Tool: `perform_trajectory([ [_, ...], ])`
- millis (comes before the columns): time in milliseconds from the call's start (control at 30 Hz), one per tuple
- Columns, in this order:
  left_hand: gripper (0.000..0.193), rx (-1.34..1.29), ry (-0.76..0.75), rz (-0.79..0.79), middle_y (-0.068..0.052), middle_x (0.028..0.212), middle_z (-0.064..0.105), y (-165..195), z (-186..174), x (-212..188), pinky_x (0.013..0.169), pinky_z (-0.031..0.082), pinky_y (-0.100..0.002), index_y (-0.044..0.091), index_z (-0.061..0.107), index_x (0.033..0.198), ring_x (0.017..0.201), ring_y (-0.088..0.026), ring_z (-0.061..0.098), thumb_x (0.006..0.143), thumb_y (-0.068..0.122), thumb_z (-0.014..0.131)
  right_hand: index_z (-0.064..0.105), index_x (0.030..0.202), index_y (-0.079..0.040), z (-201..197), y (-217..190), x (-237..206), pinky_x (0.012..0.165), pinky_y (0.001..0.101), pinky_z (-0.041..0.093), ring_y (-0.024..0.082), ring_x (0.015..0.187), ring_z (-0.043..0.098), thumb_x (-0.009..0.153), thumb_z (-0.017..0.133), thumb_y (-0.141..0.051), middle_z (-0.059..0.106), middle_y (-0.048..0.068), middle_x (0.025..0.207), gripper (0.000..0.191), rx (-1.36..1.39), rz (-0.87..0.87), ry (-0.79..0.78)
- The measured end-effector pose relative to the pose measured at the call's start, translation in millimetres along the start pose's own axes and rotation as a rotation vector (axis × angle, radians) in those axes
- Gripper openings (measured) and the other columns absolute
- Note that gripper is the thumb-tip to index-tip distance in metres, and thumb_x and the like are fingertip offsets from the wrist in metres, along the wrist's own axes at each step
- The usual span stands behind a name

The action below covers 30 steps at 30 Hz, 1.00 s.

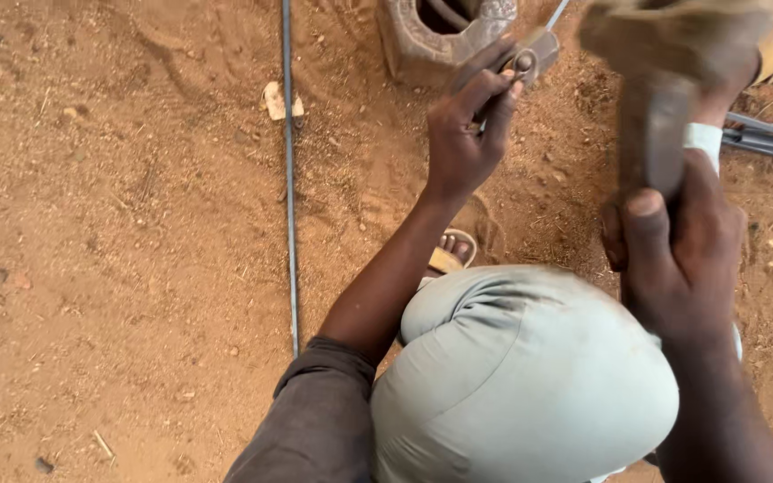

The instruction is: The person sits on the ground and repeatedly strikes a small metal component with a hammer, holding it against a hexagonal stone block used as a support. They pause to reposition and turn the metal piece in their hands between hammering bursts, then resume striking it.

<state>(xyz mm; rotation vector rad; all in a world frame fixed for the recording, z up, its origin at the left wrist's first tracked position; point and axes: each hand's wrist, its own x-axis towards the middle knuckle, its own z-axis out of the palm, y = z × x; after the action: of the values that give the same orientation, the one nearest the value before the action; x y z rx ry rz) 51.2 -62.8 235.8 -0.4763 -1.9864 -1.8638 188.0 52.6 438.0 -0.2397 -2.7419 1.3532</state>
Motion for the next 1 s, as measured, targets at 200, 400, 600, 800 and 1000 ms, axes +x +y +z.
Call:
perform_trajectory([
  [200,0.006,-0.061,-0.003,-0.079,-0.011,0.136,0.067,1.1,-3.7,-2.5,0.090,0.068,-0.034,0.009,0.070,0.102,0.113,-0.022,0.075,0.102,0.014,0.067,0.049,0.100,0.000,18.8,9.3,15.6,0.049,0.0301,0.044,0.012,0.055,0.056,0.111,0.051,-0.031,0.058,0.005,0.066,0.032,-0.107,0.258,-0.175],
  [400,0.031,-0.122,-0.046,-0.115,-0.013,0.141,0.066,-15.4,1.7,-6.2,0.078,0.075,-0.033,0.016,0.059,0.124,0.105,-0.022,0.079,0.106,0.041,0.062,0.052,0.107,-0.001,0.4,16.4,-1.6,0.052,0.0282,0.043,0.011,0.060,0.053,0.112,0.050,-0.034,0.057,0.003,0.073,0.033,0.021,0.149,-0.085],
  [600,0.078,0.016,-0.161,-0.037,-0.013,0.144,0.063,-36.7,-2.4,-16.8,0.095,0.069,-0.042,0.021,0.040,0.158,0.124,-0.031,0.072,0.098,0.069,0.053,0.048,0.113,-0.002,13.1,20.8,0.4,0.052,0.0265,0.041,0.009,0.059,0.051,0.113,0.049,-0.035,0.056,0.003,0.074,0.033,0.172,0.005,-0.026],
  [800,0.079,0.161,-0.188,-0.064,-0.019,0.139,0.066,-34.7,2.6,-14.8,0.083,0.068,-0.041,0.016,0.053,0.148,0.109,-0.031,0.076,0.092,0.072,0.052,0.054,0.115,-0.007,4.8,18.3,6.5,0.050,0.0273,0.044,0.009,0.060,0.053,0.108,0.050,-0.033,0.057,0.001,0.076,0.027,0.159,0.454,-0.123],
  [1000,0.076,0.198,-0.129,0.025,-0.018,0.136,0.068,-45.8,-1.2,-7.5,0.085,0.070,-0.039,0.013,0.053,0.149,0.114,-0.031,0.076,0.096,0.067,0.059,0.047,0.121,-0.003,-14.7,22.9,-10.5,0.053,0.0253,0.043,0.012,0.059,0.053,0.112,0.048,-0.034,0.057,0.007,0.080,0.033,0.256,-0.048,0.122],
])
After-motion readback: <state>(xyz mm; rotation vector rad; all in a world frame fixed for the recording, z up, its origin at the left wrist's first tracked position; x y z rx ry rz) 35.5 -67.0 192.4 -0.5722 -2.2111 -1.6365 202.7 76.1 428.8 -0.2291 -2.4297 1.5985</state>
